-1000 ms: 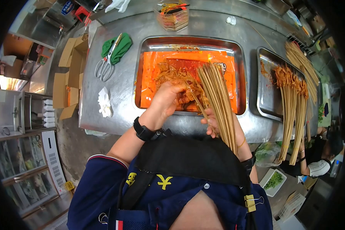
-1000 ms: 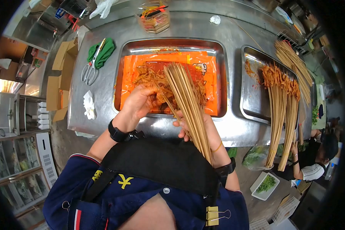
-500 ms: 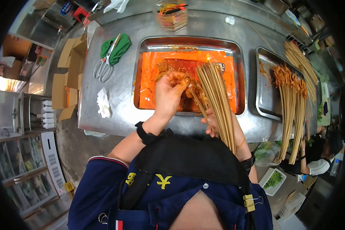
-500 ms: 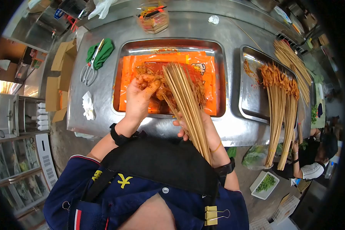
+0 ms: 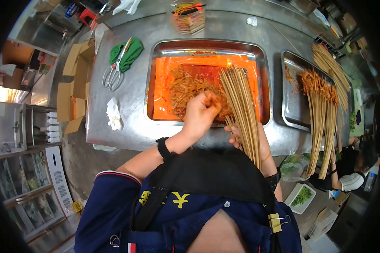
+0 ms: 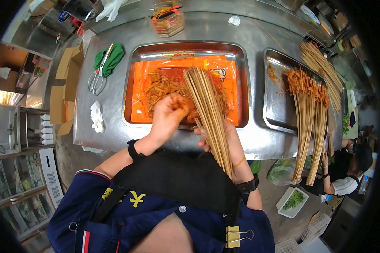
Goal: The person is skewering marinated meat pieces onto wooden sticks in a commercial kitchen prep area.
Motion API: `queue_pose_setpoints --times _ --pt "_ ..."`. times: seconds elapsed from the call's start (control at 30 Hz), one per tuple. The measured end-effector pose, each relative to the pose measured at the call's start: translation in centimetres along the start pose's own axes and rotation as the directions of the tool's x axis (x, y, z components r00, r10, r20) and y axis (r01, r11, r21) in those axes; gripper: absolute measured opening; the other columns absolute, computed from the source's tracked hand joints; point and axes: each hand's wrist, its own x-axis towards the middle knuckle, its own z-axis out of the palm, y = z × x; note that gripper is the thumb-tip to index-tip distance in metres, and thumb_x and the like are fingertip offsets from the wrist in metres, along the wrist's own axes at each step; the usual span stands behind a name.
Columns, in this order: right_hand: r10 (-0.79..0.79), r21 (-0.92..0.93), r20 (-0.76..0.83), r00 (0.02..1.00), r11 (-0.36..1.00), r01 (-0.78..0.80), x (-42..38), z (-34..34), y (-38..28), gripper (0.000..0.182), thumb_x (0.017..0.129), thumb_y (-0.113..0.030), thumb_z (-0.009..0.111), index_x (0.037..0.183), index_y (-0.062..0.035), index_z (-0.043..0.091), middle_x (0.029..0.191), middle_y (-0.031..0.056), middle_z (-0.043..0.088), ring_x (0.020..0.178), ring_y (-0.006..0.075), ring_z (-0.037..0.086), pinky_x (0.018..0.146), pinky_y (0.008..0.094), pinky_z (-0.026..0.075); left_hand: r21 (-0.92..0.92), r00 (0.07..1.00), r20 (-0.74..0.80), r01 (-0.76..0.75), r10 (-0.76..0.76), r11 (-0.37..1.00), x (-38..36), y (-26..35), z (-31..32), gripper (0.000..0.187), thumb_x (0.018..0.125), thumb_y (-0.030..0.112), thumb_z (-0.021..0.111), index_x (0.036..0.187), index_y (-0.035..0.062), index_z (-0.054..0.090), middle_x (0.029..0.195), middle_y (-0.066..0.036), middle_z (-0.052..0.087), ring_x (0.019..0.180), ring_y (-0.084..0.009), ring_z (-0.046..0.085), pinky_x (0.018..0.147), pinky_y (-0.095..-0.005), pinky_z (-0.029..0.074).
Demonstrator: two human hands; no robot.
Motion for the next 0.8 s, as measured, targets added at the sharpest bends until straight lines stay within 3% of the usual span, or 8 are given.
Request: queue_pose_setpoints --times 0.07,0.13,0.2,0.23,0.33,0.53,0.73,0.8 --pt "0.014 -0.051 -0.025 1.000 0.999 -0.015 -0.5 0.1 -0.4 0.027 0.082 -0.009 0.064 0.106 -0.0016 0.054 0.083 0.0107 0.064 0.057 0.0108 0.061 0.045 0.0177 0.048 -0.141 0.980 -0.108 0.152 -0.168 0.978 0.7 0.5 -0.2 0.009 0.082 -0.002 0.056 0.086 0.0048 0.053 0.079 0.001 0.058 0.069 -0.0051 0.052 0.060 -0.0214 0.046" --pt "0.034 -0.063 -0.038 0.999 0.997 -0.036 -0.7 0.3 -0.7 0.027 0.082 -0.008 0.064 0.106 -0.0017 0.054 0.084 0.0088 0.064 0.058 0.0099 0.061 0.046 0.0171 0.048 -0.246 0.985 -0.078 0.134 -0.157 0.960 0.6 0.2 -0.2 0.008 0.081 -0.004 0.053 0.088 0.0004 0.054 0.078 -0.003 0.059 0.068 -0.0087 0.056 0.057 -0.0229 0.047" --pt "0.031 -0.064 -0.035 0.999 0.997 -0.033 -0.6 0.5 -0.8 0.027 0.082 -0.008 0.064 0.106 -0.0018 0.054 0.084 0.0079 0.064 0.059 0.0096 0.061 0.046 0.0168 0.048 -0.068 0.992 -0.121 0.035 -0.043 0.997 0.8 0.4 -0.2 0.013 0.081 -0.003 0.055 0.093 0.0007 0.053 0.085 -0.004 0.060 0.075 -0.0099 0.057 0.064 -0.0236 0.048" --pt "0.022 -0.184 -0.052 0.998 0.982 -0.031 -0.8 0.9 -1.1 0.029 0.080 -0.007 0.066 0.107 -0.0021 0.055 0.085 0.0075 0.063 0.063 0.0086 0.061 0.049 0.0170 0.050 0.023 0.991 -0.134 -0.009 0.012 1.000 0.7 0.5 -0.1 0.016 0.081 -0.003 0.056 0.096 0.0008 0.052 0.088 -0.004 0.061 0.078 -0.0105 0.058 0.067 -0.0240 0.048" --pt "-0.070 -0.257 -0.055 0.996 0.965 0.053 -1.0 0.9 -1.2 0.030 0.078 -0.008 0.069 0.105 -0.0008 0.058 0.086 0.0058 0.063 0.069 0.0088 0.060 0.058 0.0189 0.049 0.027 0.981 -0.170 -0.090 0.094 0.996 1.1 -0.9 -0.2 0.021 0.081 -0.004 0.055 0.101 -0.0012 0.050 0.094 -0.006 0.061 0.082 -0.0134 0.059 0.072 -0.0257 0.048" --pt "-0.271 -0.544 0.018 0.962 0.805 0.237 -1.1 0.1 -0.9 0.025 0.072 -0.010 0.073 0.094 -0.0001 0.064 0.082 0.0028 0.060 0.074 0.0134 0.056 0.069 0.0256 0.044 0.026 0.990 -0.114 0.082 -0.079 0.996 2.0 -0.4 0.4 0.022 0.073 -0.004 0.055 0.093 -0.0056 0.047 0.083 -0.011 0.060 0.077 -0.0165 0.059 0.066 -0.0291 0.048" --pt "-0.414 -0.611 0.085 0.906 0.697 0.376 -0.7 -0.7 -0.9 0.027 0.068 -0.011 0.075 0.092 -0.0033 0.066 0.079 0.0049 0.058 0.077 0.0168 0.054 0.071 0.0290 0.044 0.170 0.986 -0.096 -0.119 0.136 0.978 3.2 -0.6 1.4 0.018 0.071 -0.004 0.056 0.087 -0.0049 0.046 0.074 -0.011 0.057 0.072 -0.0196 0.059 0.061 -0.0334 0.047" --pt "-0.334 -0.607 0.072 0.940 0.733 0.307 -1.3 -0.5 -2.0 0.027 0.073 -0.013 0.072 0.096 -0.0016 0.064 0.082 0.0066 0.059 0.078 0.0168 0.056 0.070 0.0284 0.045 0.317 0.984 -0.065 -0.136 0.164 0.939 3.9 -2.6 1.0 0.021 0.069 -0.001 0.058 0.087 -0.0050 0.047 0.073 -0.018 0.055 0.070 -0.0279 0.059 0.060 -0.0377 0.045"
